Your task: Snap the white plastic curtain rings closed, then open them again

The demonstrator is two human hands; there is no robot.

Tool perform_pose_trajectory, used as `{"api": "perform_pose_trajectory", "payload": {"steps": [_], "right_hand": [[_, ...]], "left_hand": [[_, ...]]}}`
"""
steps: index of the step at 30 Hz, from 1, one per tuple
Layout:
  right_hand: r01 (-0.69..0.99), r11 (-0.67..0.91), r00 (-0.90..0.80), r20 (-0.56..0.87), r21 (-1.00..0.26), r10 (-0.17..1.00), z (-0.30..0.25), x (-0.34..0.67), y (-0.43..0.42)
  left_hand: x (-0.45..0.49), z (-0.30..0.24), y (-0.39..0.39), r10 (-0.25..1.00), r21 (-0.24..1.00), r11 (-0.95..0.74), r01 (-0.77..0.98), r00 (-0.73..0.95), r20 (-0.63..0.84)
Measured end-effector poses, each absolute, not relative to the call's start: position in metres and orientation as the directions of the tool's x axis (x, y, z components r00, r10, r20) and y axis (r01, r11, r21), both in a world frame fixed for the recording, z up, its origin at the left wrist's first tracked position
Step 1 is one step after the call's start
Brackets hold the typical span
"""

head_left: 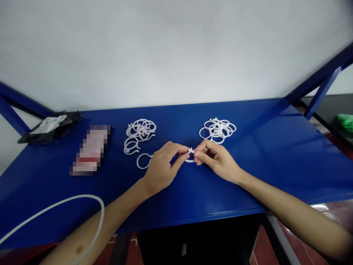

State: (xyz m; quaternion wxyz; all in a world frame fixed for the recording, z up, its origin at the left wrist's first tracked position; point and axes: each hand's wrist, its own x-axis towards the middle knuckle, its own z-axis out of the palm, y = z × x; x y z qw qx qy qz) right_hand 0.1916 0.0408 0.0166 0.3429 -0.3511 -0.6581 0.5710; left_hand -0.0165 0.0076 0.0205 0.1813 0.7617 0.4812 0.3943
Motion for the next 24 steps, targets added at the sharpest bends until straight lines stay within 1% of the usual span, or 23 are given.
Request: {"api": "perform_pose_trajectory", "payload": {"steps": [4,7,11,14,17,20,22,24], "right_hand": [[0.177,0.257,-0.549,0.121,-0.95,0.827,0.019,0.194,0.041],[0.232,0.371,-0.587,0.174,-0.899,0.791,0.021,0.196,0.04],[0.227,0.523,-0.641,0.278,-0.821,0.715,0.022,0.199,0.037],[0.231,0.603,-0.669,0.325,-0.764,0.668,0.023,0.2,0.037],[0.233,0.633,-0.674,0.346,-0.739,0.653,0.023,0.198,0.038],[0.271,0.639,-0.637,0.364,-0.719,0.68,0.023,0.196,0.04],[0.325,0.669,-0.61,0.392,-0.668,0.689,0.023,0.198,0.043],[0.398,0.713,-0.581,0.443,-0.578,0.683,0.023,0.201,0.049]], "left_hand": [[-0.014,0.017,0.006,0.851,0.604,-0.513,0.61,0.271,0.449],[-0.012,0.014,0.005,0.779,0.485,-0.6,0.637,0.327,0.534],[-0.009,0.012,0.002,0.656,0.295,-0.691,0.66,0.401,0.64],[-0.008,0.011,0.002,0.622,0.225,-0.703,0.674,0.43,0.654],[-0.01,0.012,0.003,0.615,0.197,-0.705,0.681,0.45,0.648],[-0.015,0.015,0.007,0.615,0.165,-0.711,0.684,0.49,0.618],[-0.023,0.019,0.013,0.666,0.151,-0.664,0.733,0.487,0.565],[-0.033,0.022,0.021,0.771,0.132,-0.517,0.846,0.393,0.501]]}}
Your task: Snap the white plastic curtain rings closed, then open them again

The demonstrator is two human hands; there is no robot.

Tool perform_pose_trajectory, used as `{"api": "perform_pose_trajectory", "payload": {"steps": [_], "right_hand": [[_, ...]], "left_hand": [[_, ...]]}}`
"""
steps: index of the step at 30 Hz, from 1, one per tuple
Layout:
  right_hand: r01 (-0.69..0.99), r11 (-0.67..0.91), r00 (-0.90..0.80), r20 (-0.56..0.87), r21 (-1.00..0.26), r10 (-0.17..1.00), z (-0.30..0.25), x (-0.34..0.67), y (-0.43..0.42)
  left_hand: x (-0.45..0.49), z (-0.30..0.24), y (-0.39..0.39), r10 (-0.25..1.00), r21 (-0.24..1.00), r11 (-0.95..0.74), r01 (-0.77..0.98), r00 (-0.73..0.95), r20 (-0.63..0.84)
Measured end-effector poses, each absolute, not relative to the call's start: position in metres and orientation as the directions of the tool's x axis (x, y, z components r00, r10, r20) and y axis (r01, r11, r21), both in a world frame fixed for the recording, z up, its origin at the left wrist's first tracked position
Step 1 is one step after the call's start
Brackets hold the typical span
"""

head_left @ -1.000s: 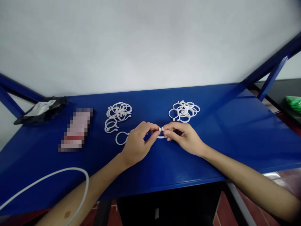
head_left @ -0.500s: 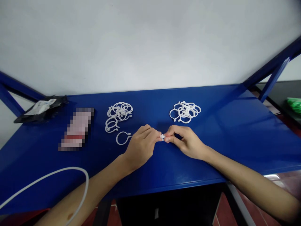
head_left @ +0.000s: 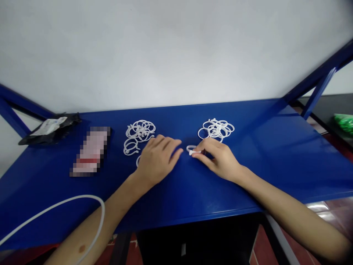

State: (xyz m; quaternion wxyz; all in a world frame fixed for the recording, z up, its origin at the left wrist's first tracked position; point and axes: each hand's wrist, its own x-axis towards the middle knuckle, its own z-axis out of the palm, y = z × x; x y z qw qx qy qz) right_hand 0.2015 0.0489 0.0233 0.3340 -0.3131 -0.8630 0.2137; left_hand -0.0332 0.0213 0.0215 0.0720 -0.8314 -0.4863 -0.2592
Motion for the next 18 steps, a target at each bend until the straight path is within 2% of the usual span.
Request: {"api": "perform_pose_trajectory", "payload": {"steps": [3,6,9,12,18], "right_hand": [[0.55,0.732,-0.507,0.535,-0.403,0.676,0.023,0.212,0.062],[0.706,0.665,-0.434,0.592,-0.245,0.679,0.019,0.224,0.078],[0.776,0.61,-0.417,0.591,-0.164,0.69,0.013,0.232,0.091],[0.785,0.603,-0.427,0.579,-0.145,0.695,0.009,0.233,0.098],[0.798,0.595,-0.454,0.551,-0.098,0.7,0.007,0.228,0.1]], "left_hand": [[-0.051,0.023,0.034,0.903,0.022,-0.198,0.98,0.173,0.393],[-0.063,0.022,0.043,0.957,-0.102,-0.054,0.993,0.081,0.279],[-0.069,0.02,0.046,0.975,-0.132,-0.058,0.99,0.084,0.203],[-0.07,0.018,0.047,0.979,-0.105,-0.086,0.991,0.104,0.176],[-0.067,0.019,0.045,0.963,-0.062,-0.117,0.991,0.129,0.238]]}}
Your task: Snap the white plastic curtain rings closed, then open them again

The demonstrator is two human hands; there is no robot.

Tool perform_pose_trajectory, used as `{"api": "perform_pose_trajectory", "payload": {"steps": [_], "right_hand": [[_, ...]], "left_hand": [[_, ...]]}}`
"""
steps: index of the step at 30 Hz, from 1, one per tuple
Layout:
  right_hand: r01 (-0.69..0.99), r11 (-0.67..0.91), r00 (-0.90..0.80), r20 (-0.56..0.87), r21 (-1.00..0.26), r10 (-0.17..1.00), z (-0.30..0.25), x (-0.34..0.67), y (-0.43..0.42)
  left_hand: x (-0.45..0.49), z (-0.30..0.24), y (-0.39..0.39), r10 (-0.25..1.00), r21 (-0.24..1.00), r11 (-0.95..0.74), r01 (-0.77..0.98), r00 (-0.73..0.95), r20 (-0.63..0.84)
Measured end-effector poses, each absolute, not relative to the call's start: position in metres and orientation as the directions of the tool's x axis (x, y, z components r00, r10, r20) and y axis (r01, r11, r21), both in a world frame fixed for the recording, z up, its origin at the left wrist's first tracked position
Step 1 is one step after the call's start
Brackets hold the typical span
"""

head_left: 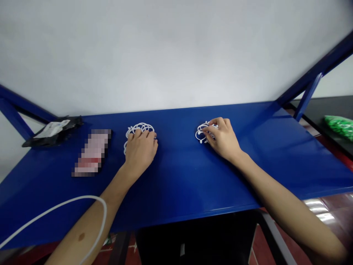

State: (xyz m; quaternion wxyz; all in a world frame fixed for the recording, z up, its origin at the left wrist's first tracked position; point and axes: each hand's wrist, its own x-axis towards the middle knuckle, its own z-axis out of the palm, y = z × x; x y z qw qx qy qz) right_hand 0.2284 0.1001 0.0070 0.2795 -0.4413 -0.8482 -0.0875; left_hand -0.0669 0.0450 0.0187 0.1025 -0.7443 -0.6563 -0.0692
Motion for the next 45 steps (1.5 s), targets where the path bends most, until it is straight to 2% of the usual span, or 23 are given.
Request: {"api": "perform_pose_trajectory", "payload": {"steps": [8,15,20,25,29,33,37,41,45], "right_hand": [[0.792,0.603,-0.467,0.541,-0.097,0.7,0.008,0.226,0.095],[0.786,0.612,-0.48,0.54,-0.085,0.691,0.009,0.225,0.095],[0.786,0.613,-0.484,0.539,-0.079,0.69,0.009,0.225,0.095],[0.785,0.614,-0.481,0.54,-0.085,0.69,0.008,0.225,0.094],[0.788,0.608,-0.467,0.548,-0.097,0.694,0.009,0.225,0.093],[0.778,0.617,-0.456,0.566,-0.122,0.687,0.014,0.222,0.088],[0.705,0.676,-0.48,0.556,-0.215,0.678,0.019,0.21,0.072],[0.514,0.756,-0.575,0.491,-0.406,0.655,0.019,0.196,0.052],[0.343,0.717,-0.607,0.439,-0.607,0.662,0.016,0.189,0.044]], "left_hand": [[-0.059,0.024,0.042,0.914,0.117,-0.15,0.982,0.093,0.395],[-0.057,0.029,0.04,0.892,0.269,-0.173,0.948,0.035,0.45],[-0.057,0.03,0.042,0.91,0.431,-0.163,0.887,-0.034,0.414],[-0.058,0.032,0.042,0.948,0.598,-0.134,0.79,-0.075,0.311],[-0.057,0.033,0.04,0.961,0.627,-0.109,0.771,-0.081,0.266],[-0.053,0.037,0.038,0.957,0.628,-0.132,0.767,-0.067,0.283],[-0.046,0.042,0.032,0.963,0.682,-0.184,0.707,-0.007,0.268],[-0.037,0.043,0.024,0.969,0.788,-0.243,0.566,0.102,0.226],[-0.027,0.038,0.018,0.971,0.87,-0.234,0.435,0.158,0.181]]}}
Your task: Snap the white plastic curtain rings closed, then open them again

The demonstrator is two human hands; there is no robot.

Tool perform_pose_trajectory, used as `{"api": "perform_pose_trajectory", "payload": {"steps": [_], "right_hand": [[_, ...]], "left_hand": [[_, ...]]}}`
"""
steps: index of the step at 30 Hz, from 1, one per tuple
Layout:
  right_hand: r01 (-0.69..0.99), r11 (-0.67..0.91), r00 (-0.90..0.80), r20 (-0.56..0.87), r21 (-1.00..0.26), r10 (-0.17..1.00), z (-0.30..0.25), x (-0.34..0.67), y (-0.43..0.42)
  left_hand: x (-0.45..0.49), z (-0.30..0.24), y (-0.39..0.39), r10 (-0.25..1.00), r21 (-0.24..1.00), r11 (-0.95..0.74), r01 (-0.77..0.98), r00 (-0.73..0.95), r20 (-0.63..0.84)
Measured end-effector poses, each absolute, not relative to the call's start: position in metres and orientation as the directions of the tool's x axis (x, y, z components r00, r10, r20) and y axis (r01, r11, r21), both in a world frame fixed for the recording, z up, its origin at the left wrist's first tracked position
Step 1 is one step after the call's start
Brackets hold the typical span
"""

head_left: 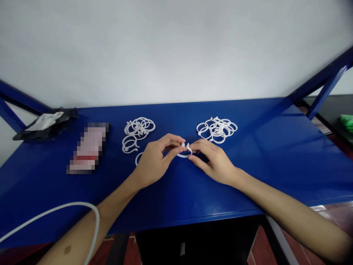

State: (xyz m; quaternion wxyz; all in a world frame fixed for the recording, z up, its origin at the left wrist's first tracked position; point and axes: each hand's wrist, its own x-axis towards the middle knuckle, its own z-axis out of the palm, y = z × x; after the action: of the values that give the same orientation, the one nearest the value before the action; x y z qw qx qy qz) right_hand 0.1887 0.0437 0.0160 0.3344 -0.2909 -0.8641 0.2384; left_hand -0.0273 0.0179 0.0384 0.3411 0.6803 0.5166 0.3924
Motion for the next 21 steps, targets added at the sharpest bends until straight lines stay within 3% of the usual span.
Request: {"api": "perform_pose_trajectory", "payload": {"steps": [4,9,15,21], "right_hand": [[0.302,0.599,-0.542,0.384,-0.741,0.748,0.016,0.189,0.041],[0.262,0.551,-0.518,0.366,-0.792,0.773,0.018,0.19,0.038],[0.242,0.661,-0.582,0.439,-0.71,0.685,0.015,0.193,0.036],[0.272,0.797,-0.676,0.482,-0.539,0.557,0.017,0.198,0.03]], "left_hand": [[-0.022,0.034,0.013,0.965,0.893,-0.243,0.379,0.193,0.181],[-0.019,0.029,0.009,0.941,0.806,-0.335,0.487,0.22,0.258],[-0.013,0.019,0.003,0.724,0.445,-0.655,0.61,0.339,0.601],[-0.007,0.01,-0.006,0.547,0.188,-0.74,0.646,0.415,0.727]]}}
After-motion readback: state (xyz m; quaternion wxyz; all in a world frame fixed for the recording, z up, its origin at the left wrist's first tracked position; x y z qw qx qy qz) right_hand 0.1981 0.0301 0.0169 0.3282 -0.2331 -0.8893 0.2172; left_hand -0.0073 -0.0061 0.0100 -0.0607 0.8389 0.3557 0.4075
